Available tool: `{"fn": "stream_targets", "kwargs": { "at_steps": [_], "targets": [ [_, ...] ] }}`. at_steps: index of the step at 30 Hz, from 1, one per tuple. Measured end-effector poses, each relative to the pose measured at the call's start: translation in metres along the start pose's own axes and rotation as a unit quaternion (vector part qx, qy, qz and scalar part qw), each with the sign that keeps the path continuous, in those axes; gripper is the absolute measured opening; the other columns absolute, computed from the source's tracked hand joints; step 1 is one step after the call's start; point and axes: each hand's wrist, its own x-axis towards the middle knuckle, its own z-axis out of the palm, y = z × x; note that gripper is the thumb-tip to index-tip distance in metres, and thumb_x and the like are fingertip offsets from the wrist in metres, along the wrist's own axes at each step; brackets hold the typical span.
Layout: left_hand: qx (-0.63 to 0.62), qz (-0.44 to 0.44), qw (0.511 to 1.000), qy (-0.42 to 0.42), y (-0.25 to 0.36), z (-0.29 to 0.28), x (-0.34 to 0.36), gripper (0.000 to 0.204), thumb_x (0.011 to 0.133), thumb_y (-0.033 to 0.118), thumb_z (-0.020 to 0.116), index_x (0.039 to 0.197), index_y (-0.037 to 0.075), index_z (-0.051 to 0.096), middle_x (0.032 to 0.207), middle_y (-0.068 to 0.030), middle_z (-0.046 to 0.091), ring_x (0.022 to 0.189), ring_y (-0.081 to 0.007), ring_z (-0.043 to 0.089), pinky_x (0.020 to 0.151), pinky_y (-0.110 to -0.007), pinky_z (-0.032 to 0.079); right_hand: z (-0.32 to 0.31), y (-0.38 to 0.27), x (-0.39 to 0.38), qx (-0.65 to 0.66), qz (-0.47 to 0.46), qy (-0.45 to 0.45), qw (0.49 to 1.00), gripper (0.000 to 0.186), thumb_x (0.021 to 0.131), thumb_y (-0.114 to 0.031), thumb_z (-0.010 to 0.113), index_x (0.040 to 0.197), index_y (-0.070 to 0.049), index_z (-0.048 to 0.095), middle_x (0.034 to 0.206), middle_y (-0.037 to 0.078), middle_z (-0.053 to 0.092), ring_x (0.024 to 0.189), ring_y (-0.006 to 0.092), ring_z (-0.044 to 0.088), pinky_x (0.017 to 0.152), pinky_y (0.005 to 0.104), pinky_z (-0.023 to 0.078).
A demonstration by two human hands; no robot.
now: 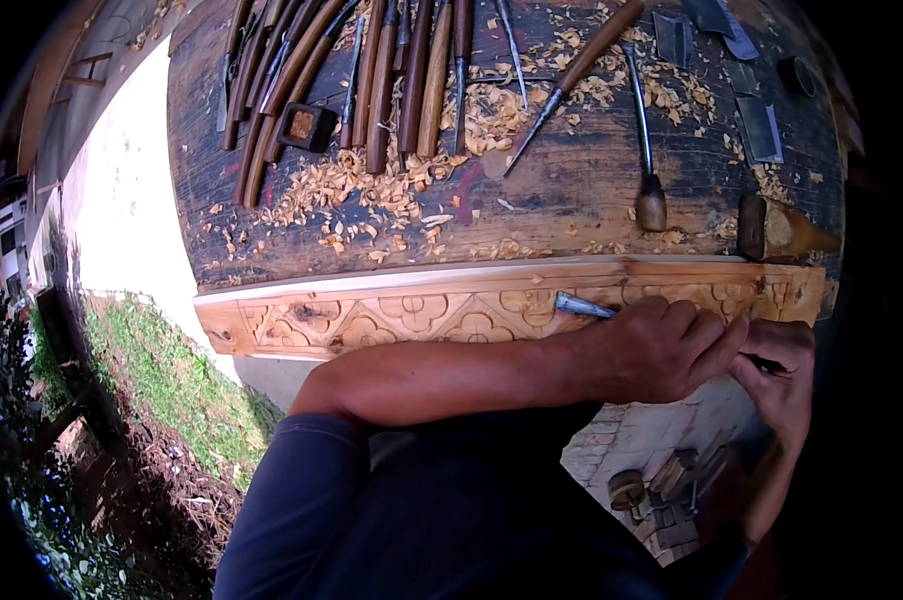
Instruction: The person carves decorative patterns into a wooden plank using a hammer and various chisels on a workbench.
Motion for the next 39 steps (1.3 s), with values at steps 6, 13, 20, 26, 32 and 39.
{"fn": "stream_targets", "kwargs": {
  "at_steps": [6,13,20,26,32,39],
  "targets": [
    [0.021,-0.024,0.999,-0.014,0.000,0.002,0.003,0.048,0.094,0.020,0.070,0.135,-0.003,0.073,0.089,-0.0011,0.057,0.073,-0.0129,0.055,0.055,-0.026,0.043,0.005,0.015,0.006,0.037,0.003,0.005,0.999,0.018,0.078,0.005,0.086,0.093,0.008,0.078,0.076,0.014,0.072,0.065,0.0221,0.070,0.063,0.0312,0.052],
    [-0.001,0.044,0.998,0.054,0.007,0.000,-0.007,0.040,0.099,0.022,0.070,0.133,0.001,0.075,0.090,-0.0009,0.061,0.077,-0.0127,0.058,0.062,-0.028,0.044,0.012,-0.007,-0.020,-0.011,-0.085,0.031,0.996,0.014,0.078,0.005,0.084,0.090,0.007,0.077,0.074,0.013,0.072,0.060,0.0269,0.068,0.059,0.0338,0.051],
    [-0.080,0.139,0.986,0.038,0.009,0.003,-0.014,0.023,0.094,0.022,0.073,0.105,0.001,0.075,0.084,-0.0005,0.064,0.076,-0.0153,0.064,0.065,-0.031,0.045,0.069,0.035,-0.110,0.009,0.048,0.158,0.986,0.010,0.089,0.000,0.079,0.085,0.005,0.072,0.072,0.012,0.069,0.059,0.0189,0.061,0.062,0.0328,0.047],
    [-0.085,0.181,0.980,-0.008,0.003,-0.002,-0.014,0.016,0.088,0.022,0.073,0.086,0.007,0.068,0.089,-0.0021,0.063,0.082,-0.0171,0.063,0.069,-0.033,0.046,0.111,0.046,-0.161,0.174,0.142,0.278,0.934,0.029,0.091,0.001,0.083,0.119,0.007,0.080,0.095,0.013,0.079,0.066,0.0102,0.061,0.063,0.0279,0.050],
    [-0.135,0.209,0.966,0.065,0.007,0.000,-0.011,0.016,0.084,0.022,0.074,0.084,0.009,0.066,0.082,0.0014,0.056,0.075,-0.0158,0.058,0.064,-0.032,0.043,0.116,0.005,-0.176,0.233,0.102,0.281,0.925,0.047,0.096,-0.016,0.087,0.136,0.005,0.074,0.106,0.022,0.079,0.064,0.0130,0.063,0.058,0.0242,0.049],
    [-0.174,0.099,0.979,0.032,0.052,-0.048,-0.010,0.026,0.094,0.032,0.078,0.097,0.008,0.069,0.081,-0.0001,0.053,0.070,-0.0159,0.057,0.059,-0.034,0.044,0.124,-0.011,-0.214,0.338,-0.084,0.357,0.867,0.079,0.097,-0.044,0.088,0.150,0.005,0.054,0.099,0.022,0.072,0.060,0.0174,0.062,0.055,0.0251,0.051]
  ]
}}
